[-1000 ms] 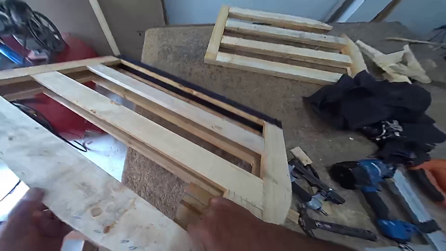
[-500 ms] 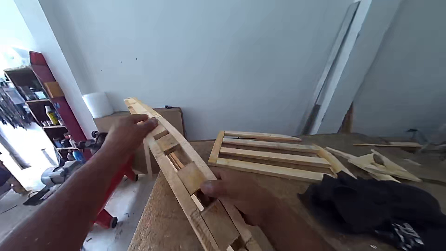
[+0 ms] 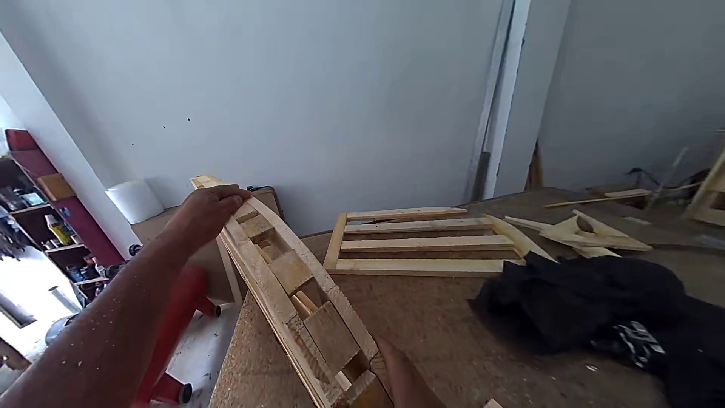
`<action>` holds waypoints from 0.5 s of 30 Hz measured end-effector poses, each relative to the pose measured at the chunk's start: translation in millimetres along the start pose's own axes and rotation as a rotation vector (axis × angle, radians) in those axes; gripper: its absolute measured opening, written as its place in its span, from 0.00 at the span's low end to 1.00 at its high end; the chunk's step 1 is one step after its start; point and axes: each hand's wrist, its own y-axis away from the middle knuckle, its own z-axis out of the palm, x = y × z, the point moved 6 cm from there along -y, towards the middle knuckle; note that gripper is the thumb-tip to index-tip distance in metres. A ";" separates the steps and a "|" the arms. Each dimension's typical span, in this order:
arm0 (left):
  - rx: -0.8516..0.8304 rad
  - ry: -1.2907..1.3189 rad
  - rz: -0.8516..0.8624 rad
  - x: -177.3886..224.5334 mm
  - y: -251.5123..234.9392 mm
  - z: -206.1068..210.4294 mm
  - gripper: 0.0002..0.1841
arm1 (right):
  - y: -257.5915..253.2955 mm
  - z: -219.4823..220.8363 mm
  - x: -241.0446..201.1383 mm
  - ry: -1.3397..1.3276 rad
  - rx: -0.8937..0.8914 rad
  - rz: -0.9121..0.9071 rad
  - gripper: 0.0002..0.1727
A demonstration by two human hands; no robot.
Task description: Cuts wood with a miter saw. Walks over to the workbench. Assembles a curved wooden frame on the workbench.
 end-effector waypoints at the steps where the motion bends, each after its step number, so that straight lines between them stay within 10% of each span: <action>1: -0.005 -0.051 0.020 2.6 -1.7 -0.6 0.16 | -0.4 1.1 0.8 0.011 0.031 -0.019 0.62; 9: -0.297 -0.329 0.759 77.1 45.3 40.8 0.37 | -3.8 0.9 5.8 0.102 0.147 -0.084 0.54; 15: -0.356 -0.433 0.899 80.4 42.0 56.4 0.41 | -5.6 -0.2 7.2 0.113 0.158 -0.083 0.65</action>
